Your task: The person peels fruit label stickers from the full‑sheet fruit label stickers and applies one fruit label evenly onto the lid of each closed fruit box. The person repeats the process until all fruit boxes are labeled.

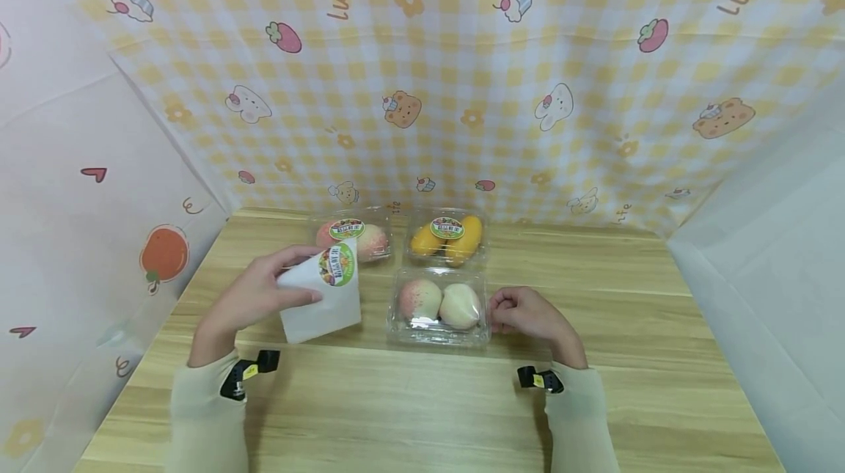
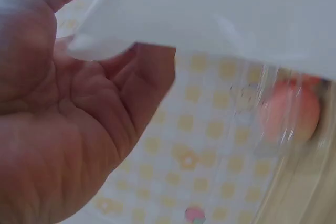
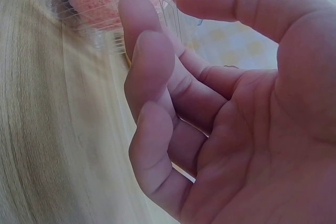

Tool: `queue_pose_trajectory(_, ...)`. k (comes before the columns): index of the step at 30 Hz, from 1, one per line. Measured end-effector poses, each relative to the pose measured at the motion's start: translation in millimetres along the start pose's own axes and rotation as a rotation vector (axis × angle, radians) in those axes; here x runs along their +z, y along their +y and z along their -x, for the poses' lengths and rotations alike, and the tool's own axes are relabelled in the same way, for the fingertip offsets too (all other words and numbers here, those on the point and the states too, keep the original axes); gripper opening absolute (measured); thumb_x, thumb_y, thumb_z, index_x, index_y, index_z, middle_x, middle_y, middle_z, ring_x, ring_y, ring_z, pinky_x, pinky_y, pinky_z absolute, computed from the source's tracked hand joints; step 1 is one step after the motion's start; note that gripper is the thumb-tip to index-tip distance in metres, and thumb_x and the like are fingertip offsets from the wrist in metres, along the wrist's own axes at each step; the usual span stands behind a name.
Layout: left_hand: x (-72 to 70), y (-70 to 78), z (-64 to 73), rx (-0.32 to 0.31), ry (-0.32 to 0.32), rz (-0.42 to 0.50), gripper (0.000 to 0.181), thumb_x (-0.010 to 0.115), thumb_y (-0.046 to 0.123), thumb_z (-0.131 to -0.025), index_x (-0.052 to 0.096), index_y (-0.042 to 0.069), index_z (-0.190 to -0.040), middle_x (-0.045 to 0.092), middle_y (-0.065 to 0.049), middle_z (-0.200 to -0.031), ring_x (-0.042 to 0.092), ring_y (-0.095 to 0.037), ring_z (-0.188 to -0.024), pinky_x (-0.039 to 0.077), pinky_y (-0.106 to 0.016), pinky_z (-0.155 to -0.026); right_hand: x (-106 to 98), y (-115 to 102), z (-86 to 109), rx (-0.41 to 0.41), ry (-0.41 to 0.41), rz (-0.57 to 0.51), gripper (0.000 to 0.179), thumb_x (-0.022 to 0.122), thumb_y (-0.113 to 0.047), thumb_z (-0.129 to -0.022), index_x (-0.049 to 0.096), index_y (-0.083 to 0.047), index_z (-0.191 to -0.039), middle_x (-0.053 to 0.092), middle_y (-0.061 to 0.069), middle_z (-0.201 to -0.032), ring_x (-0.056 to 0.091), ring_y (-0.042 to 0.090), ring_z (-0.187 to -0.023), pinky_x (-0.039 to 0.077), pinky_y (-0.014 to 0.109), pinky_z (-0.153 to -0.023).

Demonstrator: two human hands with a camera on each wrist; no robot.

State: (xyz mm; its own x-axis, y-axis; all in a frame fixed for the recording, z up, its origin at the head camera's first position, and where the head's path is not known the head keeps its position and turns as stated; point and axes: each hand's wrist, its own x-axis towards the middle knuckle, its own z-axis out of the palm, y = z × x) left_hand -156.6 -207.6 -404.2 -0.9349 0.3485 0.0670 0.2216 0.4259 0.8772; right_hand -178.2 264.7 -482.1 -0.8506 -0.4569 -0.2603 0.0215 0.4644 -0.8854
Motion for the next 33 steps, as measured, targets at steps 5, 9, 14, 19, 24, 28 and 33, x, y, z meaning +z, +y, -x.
queue_pose_trajectory(5, 18.5, 3.8, -10.4, 0.040, -0.061, 0.054, 0.065, 0.090, 0.007, -0.089, 0.064, 0.004, -0.148, 0.073, -0.018, -0.122, 0.069, -0.028, -0.093, 0.062, -0.040, -0.071, -1.8, -2.0, 1.7, -0.008, -0.002, 0.007, 0.016, 0.062, 0.000, -0.099, 0.069, 0.007, -0.112, 0.072, 0.011, -0.089, 0.067, 0.024, -0.085, 0.061, 0.034, -0.076)
queue_pose_trajectory(9, 32.7, 7.9, -16.9, 0.065, -0.104, 0.093, 0.065, 0.088, 0.006, -0.089, 0.062, 0.002, -0.149, 0.072, -0.019, -0.123, 0.070, -0.028, -0.095, 0.063, -0.040, -0.072, -4.0, -6.0, 6.5, -0.012, 0.033, 0.046, 0.022, 0.062, -0.002, -0.099, 0.071, 0.007, -0.116, 0.069, 0.008, -0.088, 0.067, 0.022, -0.084, 0.060, 0.032, -0.077)
queue_pose_trajectory(14, 49.4, 13.4, -21.2, 0.082, -0.142, 0.119, 0.069, 0.089, 0.009, -0.089, 0.060, 0.003, -0.152, 0.073, -0.017, -0.124, 0.071, -0.027, -0.096, 0.063, -0.040, -0.074, -4.3, -17.4, 13.1, -0.045, 0.225, 0.158, 0.018, 0.068, -0.008, -0.101, 0.075, 0.001, -0.115, 0.068, 0.005, -0.084, 0.062, 0.020, -0.077, 0.052, 0.029, -0.070)
queue_pose_trajectory(19, 66.8, 21.0, -23.7, 0.089, -0.167, 0.117, 0.071, 0.091, 0.013, -0.089, 0.060, 0.007, -0.153, 0.071, -0.015, -0.126, 0.070, -0.025, -0.100, 0.064, -0.039, -0.076, 7.2, -42.3, 15.3, -0.157, 0.404, 0.208, 0.012, 0.075, -0.014, -0.105, 0.075, -0.003, -0.109, 0.074, 0.003, -0.089, 0.065, 0.019, -0.078, 0.051, 0.027, -0.065)
queue_pose_trajectory(24, 82.6, 29.0, -25.4, 0.129, -0.211, 0.120, 0.073, 0.092, 0.013, -0.089, 0.060, 0.011, -0.155, 0.071, -0.014, -0.132, 0.069, -0.025, -0.103, 0.063, -0.038, -0.078, 27.0, -68.2, 18.0, -0.276, 0.479, 0.182, 0.010, 0.076, -0.014, -0.105, 0.077, -0.005, -0.110, 0.076, 0.000, -0.090, 0.065, 0.016, -0.074, 0.051, 0.026, -0.065)
queue_pose_trajectory(28, 95.0, 32.3, -26.6, 0.162, -0.248, 0.131, 0.074, 0.092, 0.013, -0.090, 0.060, 0.014, -0.156, 0.071, -0.012, -0.133, 0.070, -0.022, -0.102, 0.063, -0.037, -0.078, 42.7, -83.9, 21.2, -0.354, 0.474, 0.117, 0.013, 0.074, -0.012, -0.106, 0.077, -0.004, -0.117, 0.078, 0.001, -0.093, 0.067, 0.016, -0.073, 0.054, 0.027, -0.064)
queue_pose_trajectory(33, 107.6, 34.1, -28.2, 0.176, -0.288, 0.171, 0.071, 0.092, 0.014, -0.090, 0.061, 0.015, -0.153, 0.071, -0.009, -0.130, 0.069, -0.020, -0.101, 0.062, -0.035, -0.078, 55.5, -93.3, 23.8, -0.394, 0.438, 0.049, 0.023, 0.078, -0.007, -0.103, 0.074, -0.004, -0.126, 0.078, 0.001, -0.095, 0.066, 0.017, -0.074, 0.054, 0.026, -0.064)
